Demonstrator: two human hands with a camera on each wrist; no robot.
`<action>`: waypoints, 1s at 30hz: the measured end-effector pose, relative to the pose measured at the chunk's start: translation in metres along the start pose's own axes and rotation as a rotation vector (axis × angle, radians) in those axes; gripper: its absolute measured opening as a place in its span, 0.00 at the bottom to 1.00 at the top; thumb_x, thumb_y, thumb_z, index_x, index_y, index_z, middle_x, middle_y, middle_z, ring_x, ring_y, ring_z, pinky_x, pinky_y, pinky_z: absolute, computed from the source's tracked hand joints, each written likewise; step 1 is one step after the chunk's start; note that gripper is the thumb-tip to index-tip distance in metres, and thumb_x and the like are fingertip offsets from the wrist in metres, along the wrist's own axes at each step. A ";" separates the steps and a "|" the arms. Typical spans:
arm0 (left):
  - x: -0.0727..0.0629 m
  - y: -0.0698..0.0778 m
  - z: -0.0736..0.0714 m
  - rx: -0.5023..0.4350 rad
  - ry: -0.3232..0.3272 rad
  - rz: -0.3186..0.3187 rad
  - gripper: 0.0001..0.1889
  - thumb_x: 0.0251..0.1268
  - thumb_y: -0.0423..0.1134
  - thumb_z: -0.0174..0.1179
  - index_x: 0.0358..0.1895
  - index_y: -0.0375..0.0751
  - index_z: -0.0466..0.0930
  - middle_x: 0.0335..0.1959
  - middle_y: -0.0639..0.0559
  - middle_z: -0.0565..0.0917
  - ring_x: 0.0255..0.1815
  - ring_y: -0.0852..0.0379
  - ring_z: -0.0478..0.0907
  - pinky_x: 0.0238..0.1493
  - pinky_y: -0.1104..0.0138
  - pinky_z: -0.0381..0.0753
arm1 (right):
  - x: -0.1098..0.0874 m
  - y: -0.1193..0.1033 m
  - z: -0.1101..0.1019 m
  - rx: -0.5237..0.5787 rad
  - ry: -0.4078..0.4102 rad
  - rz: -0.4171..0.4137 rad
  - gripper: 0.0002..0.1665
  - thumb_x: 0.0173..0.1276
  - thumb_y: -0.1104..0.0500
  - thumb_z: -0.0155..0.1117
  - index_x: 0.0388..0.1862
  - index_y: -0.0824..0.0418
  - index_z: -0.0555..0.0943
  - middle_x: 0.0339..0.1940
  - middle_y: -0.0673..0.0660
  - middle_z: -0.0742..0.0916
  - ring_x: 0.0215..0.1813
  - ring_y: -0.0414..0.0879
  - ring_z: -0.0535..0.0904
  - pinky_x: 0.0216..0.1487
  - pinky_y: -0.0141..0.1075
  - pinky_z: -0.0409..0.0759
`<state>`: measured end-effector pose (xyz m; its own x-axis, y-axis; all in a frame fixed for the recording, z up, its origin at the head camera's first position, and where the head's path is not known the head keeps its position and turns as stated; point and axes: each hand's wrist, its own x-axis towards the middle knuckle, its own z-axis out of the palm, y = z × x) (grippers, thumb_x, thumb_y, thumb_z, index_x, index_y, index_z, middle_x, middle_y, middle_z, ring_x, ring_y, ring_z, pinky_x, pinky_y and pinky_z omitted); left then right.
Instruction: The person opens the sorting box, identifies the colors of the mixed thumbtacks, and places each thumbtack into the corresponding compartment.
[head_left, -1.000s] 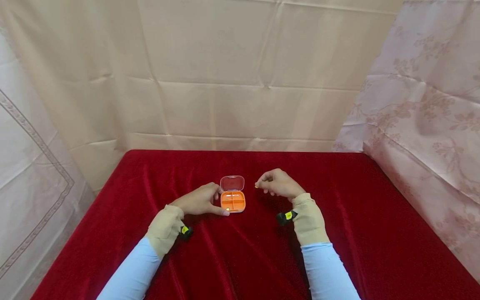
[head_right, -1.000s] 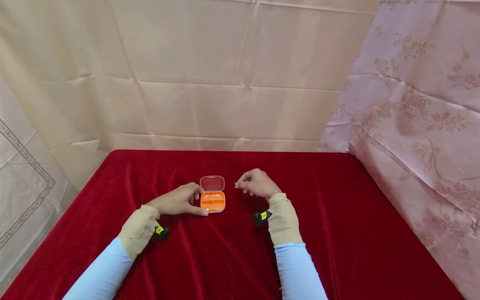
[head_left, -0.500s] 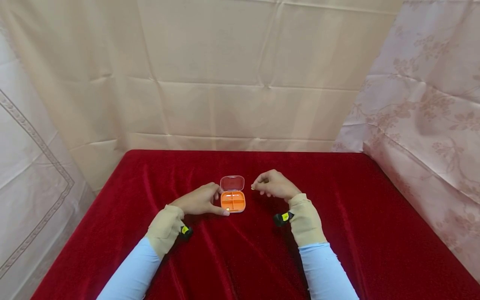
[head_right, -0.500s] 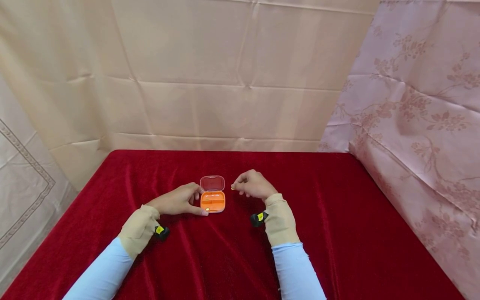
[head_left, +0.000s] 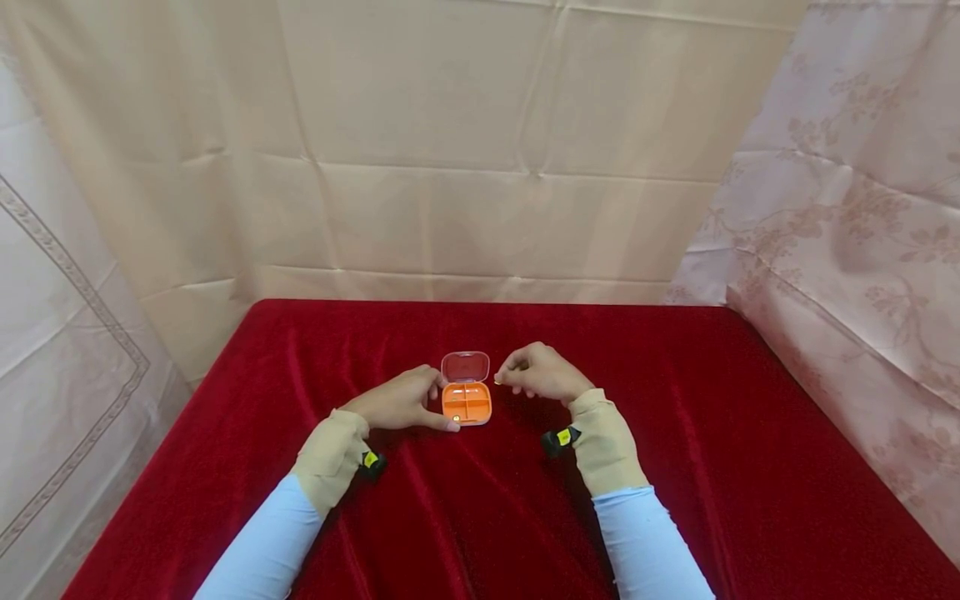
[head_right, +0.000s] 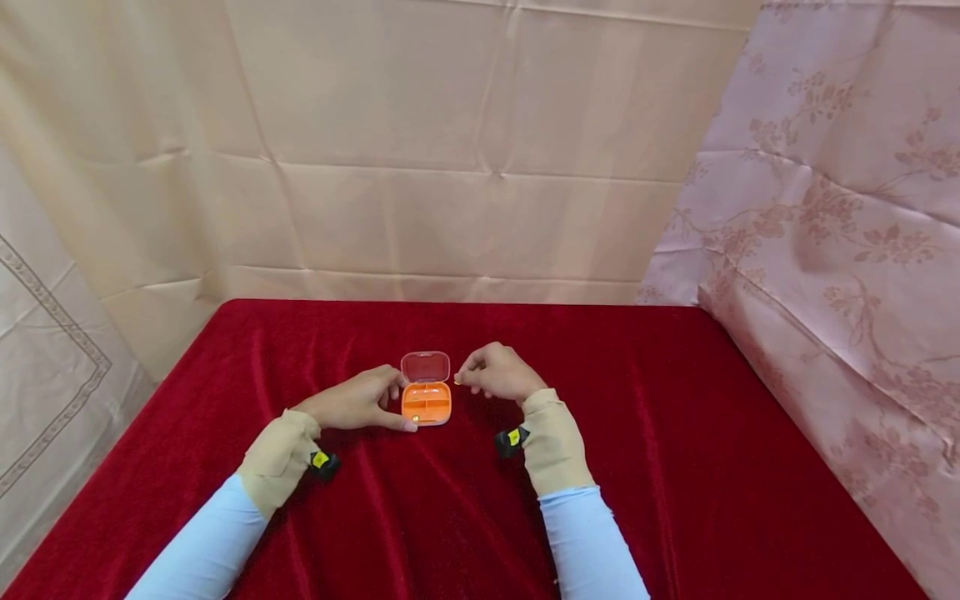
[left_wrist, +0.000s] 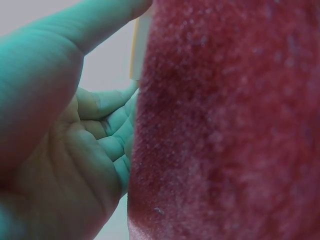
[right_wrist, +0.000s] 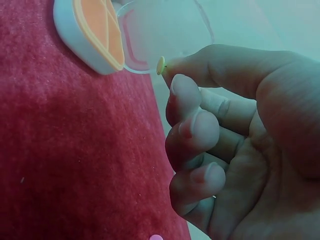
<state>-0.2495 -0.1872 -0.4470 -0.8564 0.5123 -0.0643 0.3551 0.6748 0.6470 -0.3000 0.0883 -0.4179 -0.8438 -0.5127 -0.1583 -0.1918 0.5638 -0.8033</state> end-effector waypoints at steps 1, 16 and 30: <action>0.000 0.000 0.000 0.001 0.001 0.000 0.32 0.55 0.55 0.78 0.53 0.37 0.76 0.40 0.51 0.76 0.38 0.56 0.72 0.41 0.64 0.75 | 0.000 -0.001 0.001 0.001 -0.001 0.004 0.06 0.72 0.58 0.68 0.39 0.59 0.88 0.30 0.56 0.85 0.27 0.44 0.76 0.29 0.34 0.75; -0.001 0.002 -0.002 0.019 0.007 0.017 0.29 0.56 0.54 0.78 0.50 0.37 0.77 0.38 0.50 0.75 0.38 0.57 0.71 0.42 0.65 0.74 | 0.002 -0.006 0.010 -0.021 -0.025 0.004 0.08 0.73 0.58 0.68 0.39 0.61 0.88 0.24 0.53 0.83 0.25 0.42 0.74 0.27 0.33 0.73; 0.000 0.000 -0.001 0.019 0.000 0.023 0.30 0.56 0.55 0.77 0.50 0.37 0.77 0.38 0.51 0.75 0.39 0.56 0.71 0.43 0.64 0.74 | 0.004 -0.007 0.014 -0.015 -0.044 -0.011 0.08 0.73 0.58 0.68 0.38 0.62 0.88 0.23 0.53 0.83 0.24 0.42 0.74 0.27 0.33 0.74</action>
<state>-0.2497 -0.1880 -0.4466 -0.8477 0.5281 -0.0497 0.3818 0.6727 0.6338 -0.2950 0.0735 -0.4210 -0.8187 -0.5470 -0.1747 -0.2092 0.5675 -0.7964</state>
